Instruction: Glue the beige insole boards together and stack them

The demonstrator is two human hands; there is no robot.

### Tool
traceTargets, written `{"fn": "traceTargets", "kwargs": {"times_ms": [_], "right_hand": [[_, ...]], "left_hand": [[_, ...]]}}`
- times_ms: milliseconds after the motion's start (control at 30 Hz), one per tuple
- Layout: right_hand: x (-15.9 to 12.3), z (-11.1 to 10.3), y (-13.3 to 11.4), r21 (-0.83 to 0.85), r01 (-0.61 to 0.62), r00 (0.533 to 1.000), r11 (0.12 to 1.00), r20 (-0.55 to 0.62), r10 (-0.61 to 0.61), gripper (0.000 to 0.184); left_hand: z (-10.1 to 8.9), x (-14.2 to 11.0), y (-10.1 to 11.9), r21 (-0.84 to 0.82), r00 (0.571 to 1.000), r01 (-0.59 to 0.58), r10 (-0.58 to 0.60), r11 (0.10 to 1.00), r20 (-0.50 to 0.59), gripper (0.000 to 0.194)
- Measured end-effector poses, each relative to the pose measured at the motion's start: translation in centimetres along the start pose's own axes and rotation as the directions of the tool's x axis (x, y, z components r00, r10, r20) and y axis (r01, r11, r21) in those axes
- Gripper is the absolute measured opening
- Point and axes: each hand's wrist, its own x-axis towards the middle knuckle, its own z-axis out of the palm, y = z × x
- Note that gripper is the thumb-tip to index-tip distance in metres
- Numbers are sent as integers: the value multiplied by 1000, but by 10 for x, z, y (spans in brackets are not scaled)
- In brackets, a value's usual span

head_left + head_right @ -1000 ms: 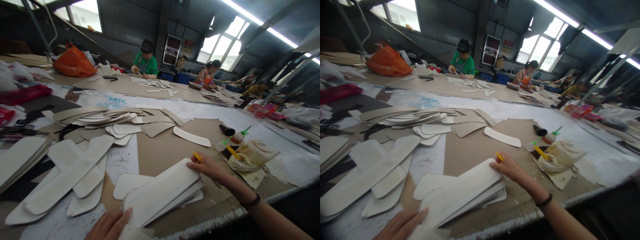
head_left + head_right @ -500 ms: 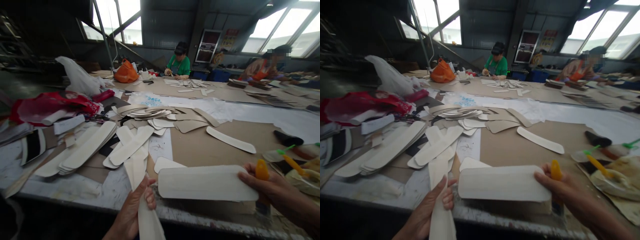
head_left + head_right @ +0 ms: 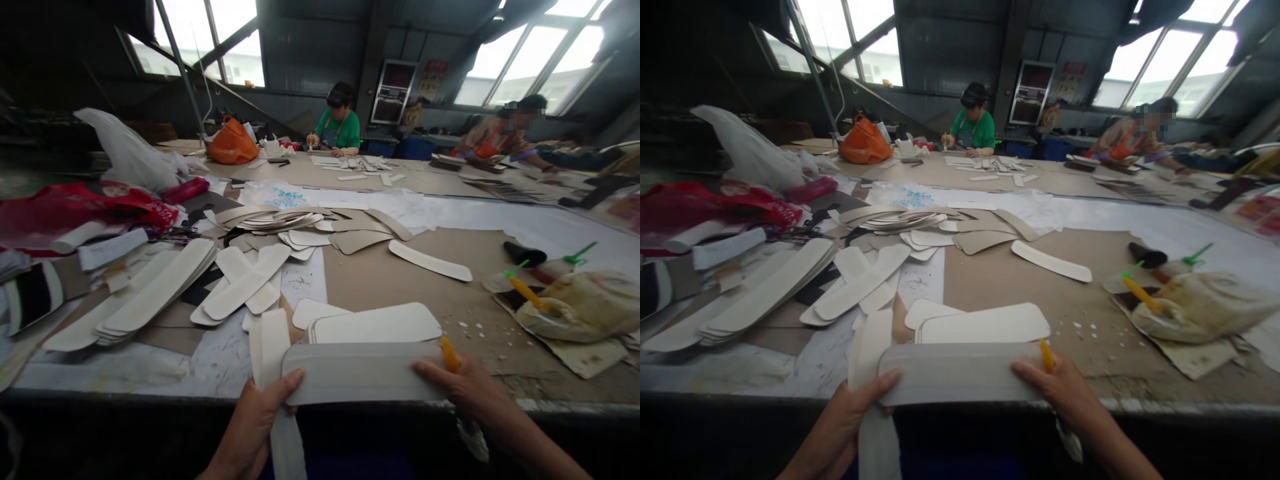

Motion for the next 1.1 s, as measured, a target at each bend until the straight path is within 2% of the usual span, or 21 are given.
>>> {"fn": "traceTargets", "kwargs": {"times_ms": [133, 267, 333, 633, 833, 933, 1000, 1100], "right_hand": [[-11, 4, 1, 106, 20, 999, 994, -35, -17, 37], [-20, 1, -2, 170, 80, 997, 982, -9, -80, 39], [-21, -1, 0, 207, 93, 995, 974, 15, -98, 38], [-22, -6, 14, 285, 137, 984, 949, 68, -162, 35], [-25, -10, 14, 308, 146, 975, 940, 116, -189, 31], [-21, -11, 19, 194, 164, 979, 967, 89, -184, 30], [-18, -13, 26, -2, 207, 978, 978, -29, -207, 31], [-20, -14, 41, -347, 234, 913, 908, -244, -328, 27]], "left_hand": [[1, -5, -5, -22, 999, 47, -47, 999, 9, 48], [5, -9, -3, -87, 998, 62, -62, 994, 12, 72], [7, -10, -1, -87, 997, 73, -74, 994, -12, 77], [5, -10, -4, -91, 986, 165, -165, 982, 16, 81], [12, -9, -4, -117, 967, 255, -256, 960, 4, 79], [15, -7, -8, -115, 965, 252, -258, 961, -36, 78], [14, -5, -13, -97, 964, 249, -256, 964, -69, 75], [10, -2, -25, -42, 957, 237, -241, 971, -163, 69]]}}
